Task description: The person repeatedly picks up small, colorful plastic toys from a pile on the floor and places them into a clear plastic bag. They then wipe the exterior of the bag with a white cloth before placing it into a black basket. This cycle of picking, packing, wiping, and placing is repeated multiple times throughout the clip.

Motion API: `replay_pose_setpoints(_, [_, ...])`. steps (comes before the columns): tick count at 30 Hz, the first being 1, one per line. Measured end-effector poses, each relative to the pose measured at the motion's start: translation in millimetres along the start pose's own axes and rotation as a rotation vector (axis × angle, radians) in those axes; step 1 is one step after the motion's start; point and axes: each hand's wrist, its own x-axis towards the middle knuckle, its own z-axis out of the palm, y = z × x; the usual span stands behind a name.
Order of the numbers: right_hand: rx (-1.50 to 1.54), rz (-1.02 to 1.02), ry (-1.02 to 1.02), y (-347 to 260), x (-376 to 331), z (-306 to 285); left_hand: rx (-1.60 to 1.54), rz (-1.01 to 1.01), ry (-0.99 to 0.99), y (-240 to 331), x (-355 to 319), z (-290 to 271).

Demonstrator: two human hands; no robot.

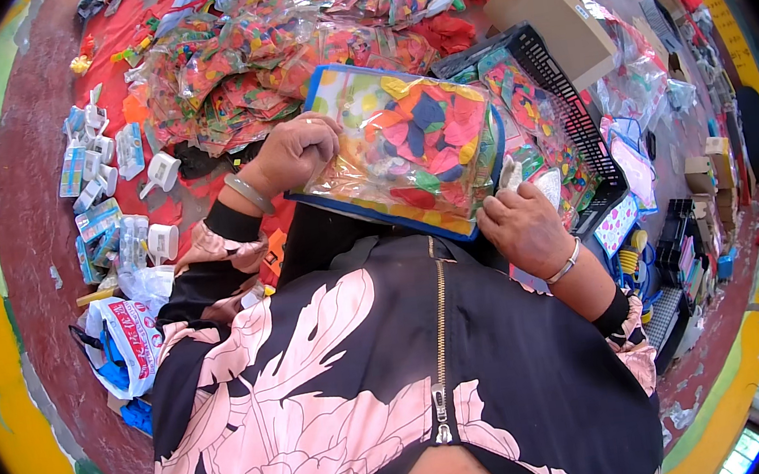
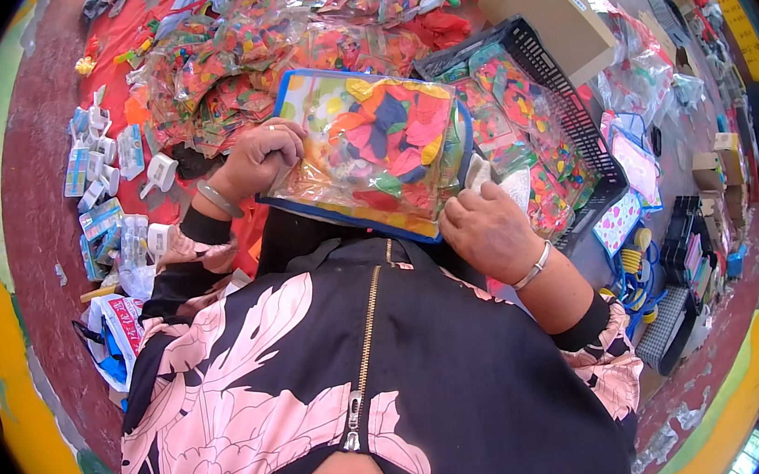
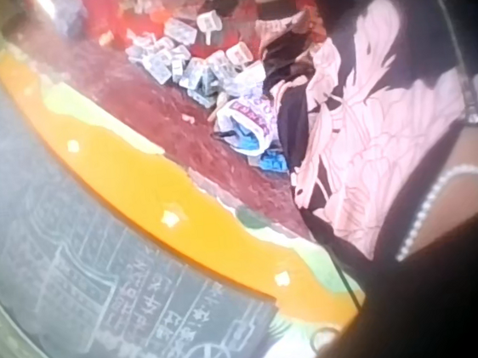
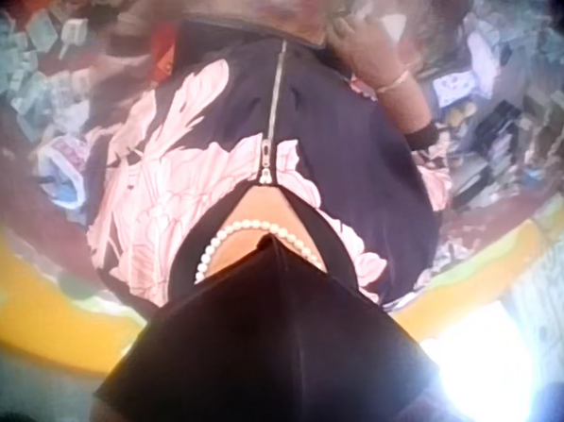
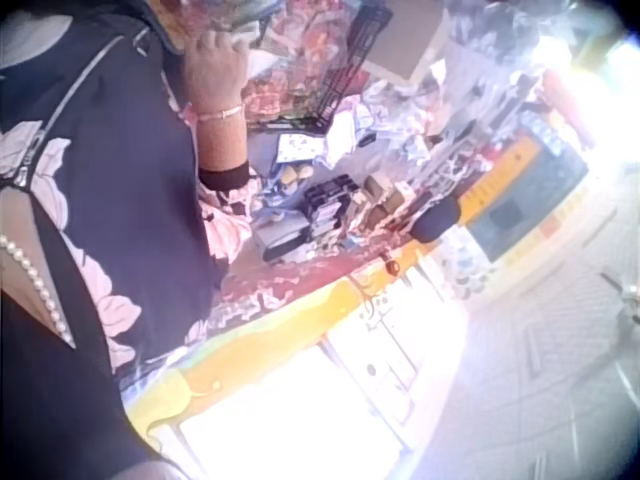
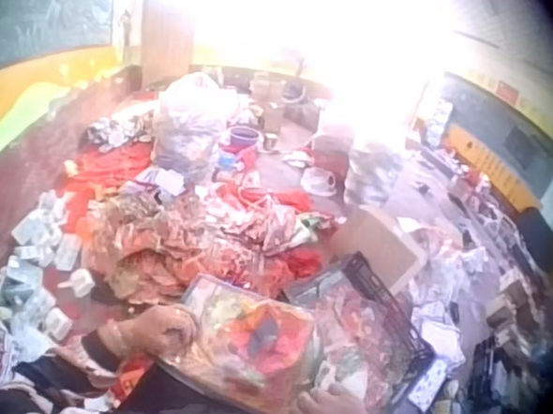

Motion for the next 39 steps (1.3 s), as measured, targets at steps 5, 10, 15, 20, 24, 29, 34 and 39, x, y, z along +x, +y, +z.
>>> replay_pose_setpoints(5, [0.149,0.297,-0.056,18,16,-50,-0.14,-0.066,0.042,3,-12,-1])
replay_pose_setpoints(10, [0.36,0.405,0.67,12,85,-65,-0.311,-0.361,0.569,1,-10,30])
replay_pose_setpoints(15, [0.277,0.242,0.292,-35,135,56,-0.384,-0.469,0.585,-24,-11,56])
replay_pose_setpoints(20, [0.188,0.298,0.124,-47,129,79,-0.441,-0.599,0.445,-32,-21,44])
replay_pose_setpoints(24, [0.095,0.345,0.047,-36,108,77,-0.48,-0.674,0.493,-7,-9,46])
replay_pose_setpoints(29, [0.034,0.406,0.04,-24,86,58,-0.317,-0.642,0.515,0,-8,47])
replay_pose_setpoints(34, [0.04,0.498,0.238,1,73,51,-0.301,-0.57,0.551,-9,-10,48])
replay_pose_setpoints(39, [0.016,0.664,0.381,61,37,52,-0.406,-0.58,0.565,-13,-11,49])
